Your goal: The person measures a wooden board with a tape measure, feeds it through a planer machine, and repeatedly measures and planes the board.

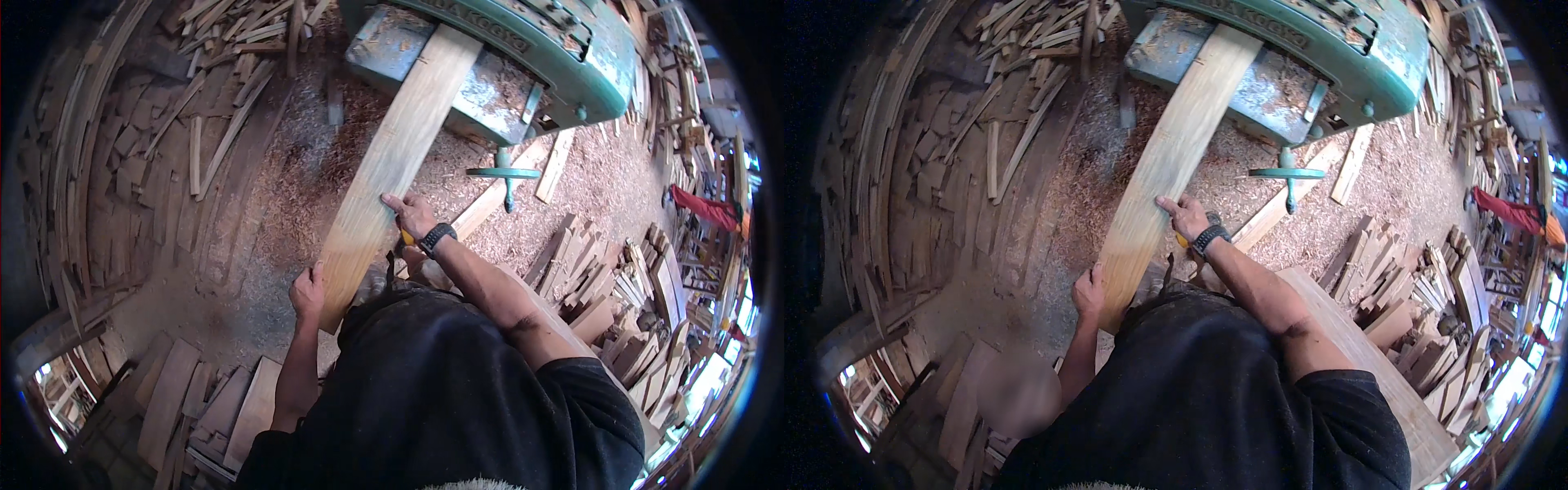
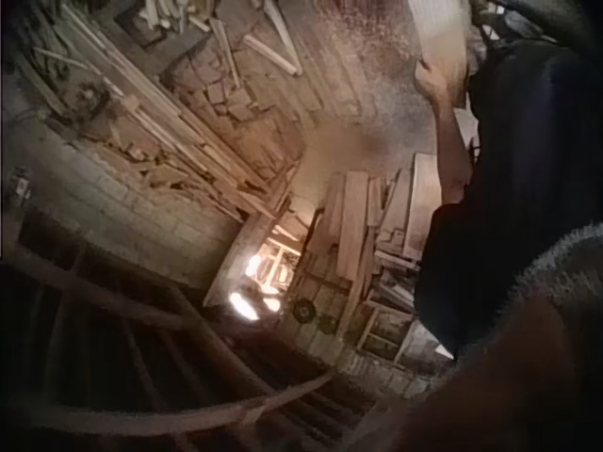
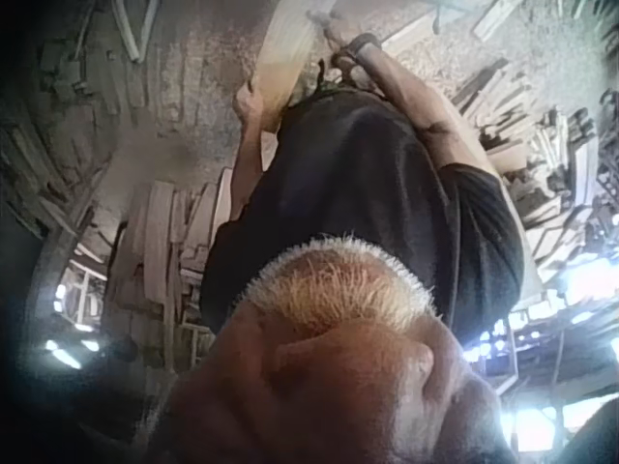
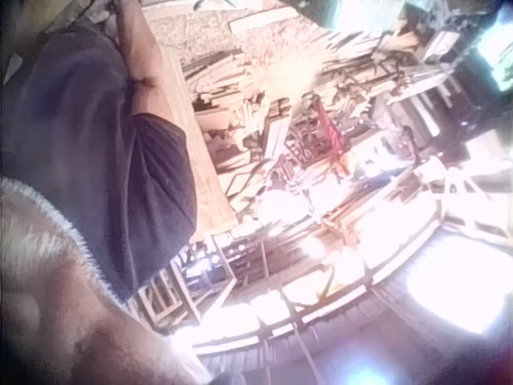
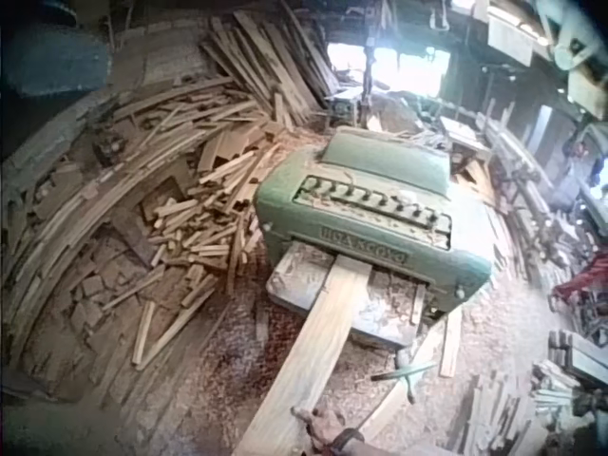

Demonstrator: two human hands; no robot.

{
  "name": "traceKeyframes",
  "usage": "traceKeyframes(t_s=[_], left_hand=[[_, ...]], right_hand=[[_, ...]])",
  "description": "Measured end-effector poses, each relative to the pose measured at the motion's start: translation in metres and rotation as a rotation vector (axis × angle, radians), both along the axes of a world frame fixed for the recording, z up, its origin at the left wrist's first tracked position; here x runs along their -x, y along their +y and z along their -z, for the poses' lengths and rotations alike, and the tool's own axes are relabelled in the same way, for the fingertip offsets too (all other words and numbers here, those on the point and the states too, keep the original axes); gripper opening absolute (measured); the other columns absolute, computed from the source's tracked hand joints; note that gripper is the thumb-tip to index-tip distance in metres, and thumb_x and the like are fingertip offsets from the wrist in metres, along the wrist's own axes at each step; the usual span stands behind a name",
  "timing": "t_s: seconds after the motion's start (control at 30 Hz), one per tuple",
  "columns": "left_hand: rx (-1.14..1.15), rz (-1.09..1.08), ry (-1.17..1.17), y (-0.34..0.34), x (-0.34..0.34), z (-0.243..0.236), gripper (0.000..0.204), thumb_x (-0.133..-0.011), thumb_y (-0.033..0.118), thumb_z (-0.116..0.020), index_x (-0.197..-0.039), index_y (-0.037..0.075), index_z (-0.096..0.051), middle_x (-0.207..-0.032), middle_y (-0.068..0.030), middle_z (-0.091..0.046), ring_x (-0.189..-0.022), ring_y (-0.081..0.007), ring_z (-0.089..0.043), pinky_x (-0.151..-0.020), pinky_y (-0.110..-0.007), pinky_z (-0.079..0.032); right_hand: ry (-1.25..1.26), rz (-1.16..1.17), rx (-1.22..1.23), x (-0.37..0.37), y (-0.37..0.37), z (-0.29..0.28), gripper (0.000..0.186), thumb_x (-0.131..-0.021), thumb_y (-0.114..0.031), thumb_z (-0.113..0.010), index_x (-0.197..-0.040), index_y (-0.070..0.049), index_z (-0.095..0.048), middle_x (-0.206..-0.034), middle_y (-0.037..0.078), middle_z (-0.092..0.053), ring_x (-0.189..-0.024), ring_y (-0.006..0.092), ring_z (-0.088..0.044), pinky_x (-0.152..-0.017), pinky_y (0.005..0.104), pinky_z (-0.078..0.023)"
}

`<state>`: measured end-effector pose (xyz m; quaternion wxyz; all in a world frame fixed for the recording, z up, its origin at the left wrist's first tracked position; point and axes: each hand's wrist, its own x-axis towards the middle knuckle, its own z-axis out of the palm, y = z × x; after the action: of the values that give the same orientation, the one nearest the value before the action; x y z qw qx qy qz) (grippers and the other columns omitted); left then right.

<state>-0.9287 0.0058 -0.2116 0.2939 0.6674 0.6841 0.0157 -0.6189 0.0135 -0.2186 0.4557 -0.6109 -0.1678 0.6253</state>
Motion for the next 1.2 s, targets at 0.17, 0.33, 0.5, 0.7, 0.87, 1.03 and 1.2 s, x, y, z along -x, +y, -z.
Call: traceKeyframes(t_s=[0.17,0.33,0.5,0.7,0.87,1.03,1.2], left_hand=[[-0.035,0.013,-0.008,0.009,-0.011,0.006,0.057,-0.095,0.054,-0.047,-0.088,0.002,-0.070,-0.082,-0.0260,-0.066,-0.080,-0.0470,-0.063,-0.070,-0.052,-0.048],[-0.048,0.038,-0.014,0.017,-0.024,0.008,0.059,-0.095,0.055,-0.047,-0.087,0.001,-0.070,-0.081,-0.0271,-0.066,-0.079,-0.0475,-0.063,-0.070,-0.053,-0.048],[-0.006,0.053,-0.059,0.026,-0.046,-0.005,0.062,-0.095,0.057,-0.044,-0.086,0.001,-0.070,-0.081,-0.0260,-0.066,-0.079,-0.0473,-0.063,-0.070,-0.053,-0.048],[-0.042,0.066,-0.084,0.039,-0.052,0.014,0.063,-0.095,0.058,-0.044,-0.085,0.001,-0.070,-0.080,-0.0254,-0.066,-0.079,-0.0467,-0.064,-0.069,-0.052,-0.048],[-0.016,0.123,-0.119,0.053,-0.068,0.011,0.064,-0.097,0.056,-0.043,-0.086,-0.001,-0.070,-0.081,-0.0269,-0.066,-0.078,-0.0458,-0.064,-0.068,-0.051,-0.048],[-0.007,0.125,-0.125,0.062,-0.085,0.011,0.065,-0.097,0.055,-0.043,-0.089,-0.003,-0.070,-0.081,-0.0277,-0.066,-0.078,-0.0443,-0.065,-0.068,-0.048,-0.048],[-0.030,0.104,-0.254,0.068,-0.101,0.002,0.066,-0.097,0.057,-0.041,-0.091,-0.001,-0.071,-0.084,-0.0258,-0.067,-0.080,-0.0453,-0.065,-0.068,-0.050,-0.048]], right_hand=[[0.008,0.118,-0.093,-0.003,0.009,0.001,0.050,-0.092,-0.033,-0.068,-0.116,0.010,-0.060,-0.107,0.015,-0.069,-0.100,0.0190,-0.064,-0.089,0.0310,-0.049],[-0.059,0.160,0.000,-0.014,0.005,-0.001,0.049,-0.088,-0.043,-0.071,-0.100,0.003,-0.064,-0.081,0.005,-0.064,-0.068,0.0123,-0.056,-0.060,0.0264,-0.045],[0.020,-0.086,0.214,-0.043,-0.053,-0.002,0.046,-0.089,-0.048,-0.067,-0.090,-0.002,-0.064,-0.075,0.003,-0.063,-0.061,0.0116,-0.055,-0.055,0.0260,-0.043],[0.262,0.103,0.329,-0.051,-0.162,-0.009,0.028,-0.090,-0.022,-0.065,-0.111,-0.003,-0.063,-0.092,0.004,-0.068,-0.073,0.0096,-0.061,-0.060,0.0233,-0.049],[0.271,0.360,0.345,-0.047,-0.254,0.008,0.036,-0.081,-0.006,-0.064,-0.117,-0.001,-0.060,-0.097,0.007,-0.067,-0.073,0.0146,-0.060,-0.066,0.0258,-0.050],[0.028,0.615,0.532,-0.020,-0.331,0.044,0.035,-0.078,-0.003,-0.062,-0.113,-0.002,-0.062,-0.093,0.008,-0.066,-0.076,0.0154,-0.059,-0.066,0.0267,-0.047],[0.105,0.795,0.608,0.019,-0.361,0.060,0.026,-0.083,-0.014,-0.060,-0.105,-0.002,-0.069,-0.091,0.013,-0.070,-0.085,0.0201,-0.065,-0.075,0.0324,-0.051]])
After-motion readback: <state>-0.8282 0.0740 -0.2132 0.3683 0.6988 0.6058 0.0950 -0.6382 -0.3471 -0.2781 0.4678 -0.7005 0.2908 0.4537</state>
